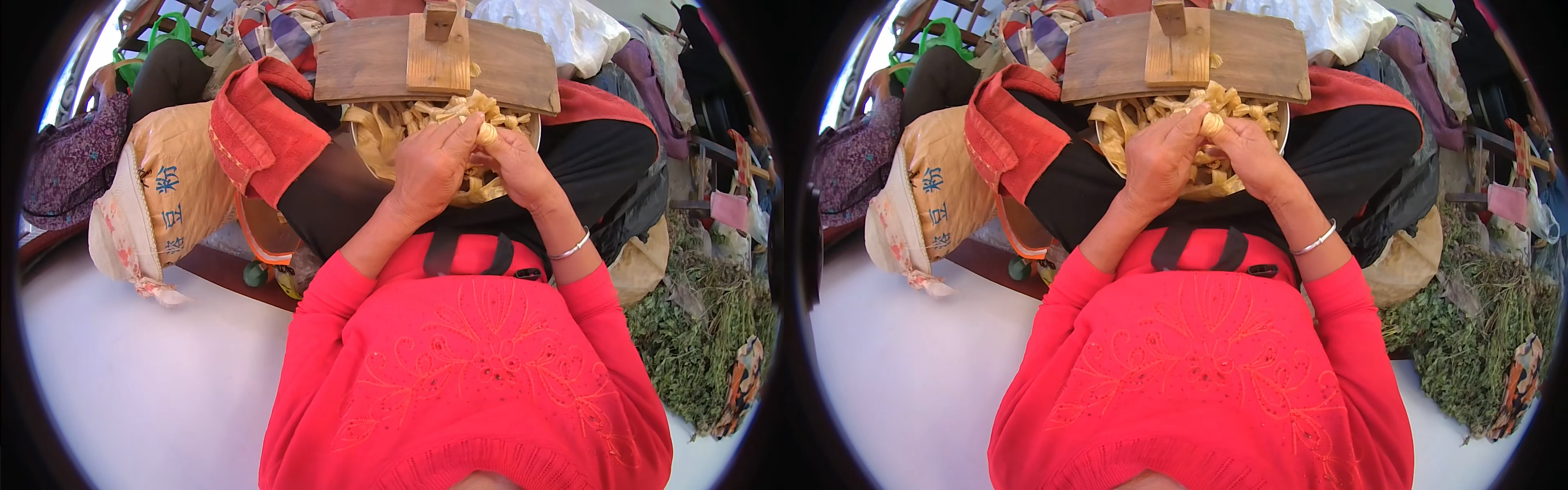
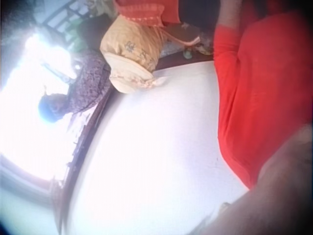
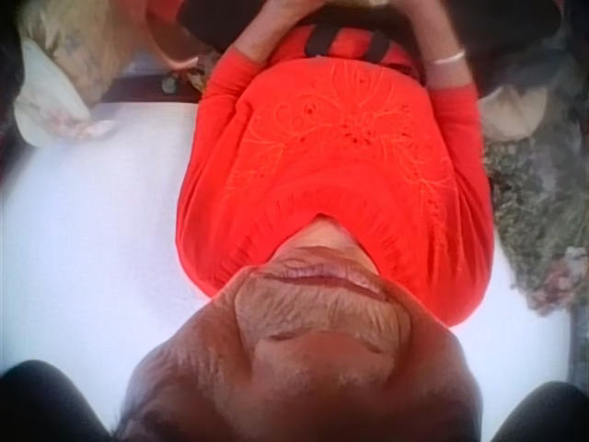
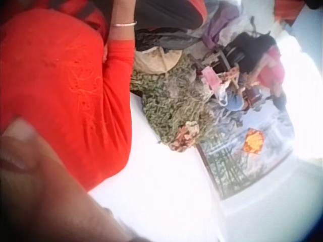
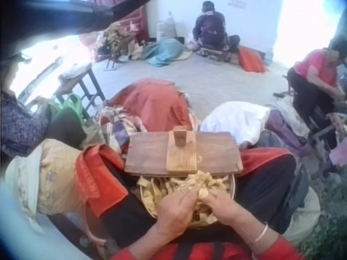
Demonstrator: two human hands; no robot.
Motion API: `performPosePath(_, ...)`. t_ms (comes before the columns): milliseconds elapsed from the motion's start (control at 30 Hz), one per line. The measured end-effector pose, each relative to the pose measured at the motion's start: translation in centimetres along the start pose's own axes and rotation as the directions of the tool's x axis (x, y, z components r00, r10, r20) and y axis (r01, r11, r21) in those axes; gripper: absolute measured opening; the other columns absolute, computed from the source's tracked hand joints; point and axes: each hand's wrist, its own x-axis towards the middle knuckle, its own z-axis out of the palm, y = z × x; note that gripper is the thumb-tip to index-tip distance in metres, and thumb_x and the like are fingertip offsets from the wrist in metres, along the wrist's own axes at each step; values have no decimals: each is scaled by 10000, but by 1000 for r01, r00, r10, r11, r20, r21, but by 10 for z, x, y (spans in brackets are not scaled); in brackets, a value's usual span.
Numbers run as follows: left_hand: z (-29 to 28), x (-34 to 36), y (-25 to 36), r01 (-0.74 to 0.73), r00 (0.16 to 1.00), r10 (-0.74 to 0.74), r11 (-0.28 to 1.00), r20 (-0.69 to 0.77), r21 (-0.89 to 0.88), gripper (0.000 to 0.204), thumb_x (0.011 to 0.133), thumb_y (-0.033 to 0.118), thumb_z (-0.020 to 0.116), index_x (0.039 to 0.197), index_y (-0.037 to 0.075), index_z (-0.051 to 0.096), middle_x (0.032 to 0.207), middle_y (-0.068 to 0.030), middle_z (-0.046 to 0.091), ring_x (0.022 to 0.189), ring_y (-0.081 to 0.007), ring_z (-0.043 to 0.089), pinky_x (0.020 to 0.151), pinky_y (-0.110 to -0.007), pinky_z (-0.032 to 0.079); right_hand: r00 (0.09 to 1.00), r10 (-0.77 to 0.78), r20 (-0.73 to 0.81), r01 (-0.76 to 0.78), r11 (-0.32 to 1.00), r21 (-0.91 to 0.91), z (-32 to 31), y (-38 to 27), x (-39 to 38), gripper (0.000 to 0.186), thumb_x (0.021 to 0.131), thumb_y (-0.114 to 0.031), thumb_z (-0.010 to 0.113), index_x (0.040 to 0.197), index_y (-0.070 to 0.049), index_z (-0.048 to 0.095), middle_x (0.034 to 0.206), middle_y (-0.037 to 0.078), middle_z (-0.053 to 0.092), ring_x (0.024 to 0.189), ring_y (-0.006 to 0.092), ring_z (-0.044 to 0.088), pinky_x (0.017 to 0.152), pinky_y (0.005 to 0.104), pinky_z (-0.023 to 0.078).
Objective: The person folds and splits thin bamboo strips over a wooden jig while sitting among other people performing similar tasks, placing the resulting pieces into a metal bowl.
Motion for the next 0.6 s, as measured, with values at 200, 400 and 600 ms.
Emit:
performPosePath(200, -7, 8, 20, 10, 990, -52, 952, -131, -305, 338, 815, 65, 652, 1137, -7, 581, 1059, -178, 619, 886, -318, 617, 734, -346, 496, 1000, -3, 24, -10, 860, 510, 17, -12, -6, 210, 921, -111, 575, 1070, 23, 638, 1087, 57, 627, 965, 159, 597, 854, 272, 470)
performPosePath(400, -14, 34, 17, 288, 955, -293, 884, 42, -368, 185, 868, 152, 588, 936, -18, 560, 857, -186, 596, 720, -310, 589, 646, -393, 458, 775, -608, -172, 421, 699, -578, 25, -25, 1, 103, 819, 32, 595, 901, 47, 656, 1162, 77, 546, 914, 149, 560, 771, 244, 446)
performPosePath(600, -8, 26, 13, 490, 800, -543, 343, 257, -802, 153, 921, 138, 527, 936, -13, 546, 695, -44, 526, 627, -83, 488, 559, -278, 419, 660, -691, -294, 538, 708, -457, 35, -39, 3, 92, 807, 37, 625, 889, 55, 662, 1138, 88, 547, 930, 111, 531, 777, 233, 430)
